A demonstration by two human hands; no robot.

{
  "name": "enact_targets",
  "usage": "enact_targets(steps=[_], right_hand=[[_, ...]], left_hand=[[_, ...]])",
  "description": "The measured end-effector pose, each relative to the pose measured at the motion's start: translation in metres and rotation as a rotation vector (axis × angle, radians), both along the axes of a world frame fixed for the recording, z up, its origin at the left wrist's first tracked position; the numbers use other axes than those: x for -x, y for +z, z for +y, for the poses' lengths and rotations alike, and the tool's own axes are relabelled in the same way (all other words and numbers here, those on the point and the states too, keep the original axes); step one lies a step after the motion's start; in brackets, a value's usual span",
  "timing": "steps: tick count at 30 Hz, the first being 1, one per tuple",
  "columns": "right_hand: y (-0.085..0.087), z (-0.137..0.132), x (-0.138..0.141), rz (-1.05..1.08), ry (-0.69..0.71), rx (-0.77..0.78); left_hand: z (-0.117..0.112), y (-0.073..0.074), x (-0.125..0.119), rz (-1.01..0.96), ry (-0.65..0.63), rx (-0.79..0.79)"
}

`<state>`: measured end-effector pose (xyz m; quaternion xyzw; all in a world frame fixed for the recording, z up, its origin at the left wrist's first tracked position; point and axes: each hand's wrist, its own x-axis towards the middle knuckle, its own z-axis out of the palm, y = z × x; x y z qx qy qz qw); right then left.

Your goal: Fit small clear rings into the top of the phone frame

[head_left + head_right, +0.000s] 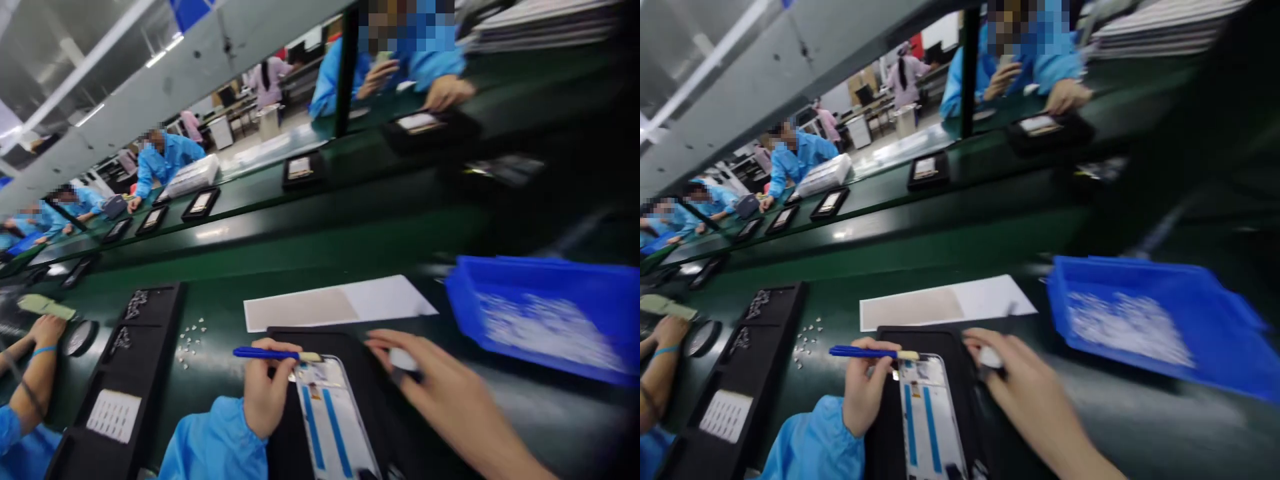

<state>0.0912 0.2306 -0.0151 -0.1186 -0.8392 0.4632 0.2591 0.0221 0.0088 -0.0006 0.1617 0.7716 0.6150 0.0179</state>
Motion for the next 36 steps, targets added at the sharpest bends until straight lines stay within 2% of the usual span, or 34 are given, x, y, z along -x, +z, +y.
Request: enact_targets(steps=[3, 7, 11, 15, 24, 36], right_hand=[[-0.005, -0.002, 0.002, -0.015, 0.162, -0.161], [-0.003, -0.014, 0.003, 0.007, 0.163, -0.322], [0.004, -0.026, 0.002, 0.036, 0.24, -0.421], [0.007, -0.031, 0.0, -0.021, 0.312, -0.404], [0.005, -0.03, -0.002, -0.068, 0.344, -0.273], [0.007, -0.029, -0.002, -0.096, 0.353, -0.246]], left_hand=[[-0.003, -0.005, 0.004, 0.043, -0.012, 0.054], [-0.004, -0.007, 0.006, 0.132, -0.05, 0.114], [-0.002, 0.001, 0.009, 0.268, -0.106, 0.242], [0.001, 0.012, 0.013, 0.358, -0.197, 0.371], [0.008, 0.029, 0.011, 0.368, -0.321, 0.461], [0.009, 0.029, 0.011, 0.436, -0.346, 0.519]])
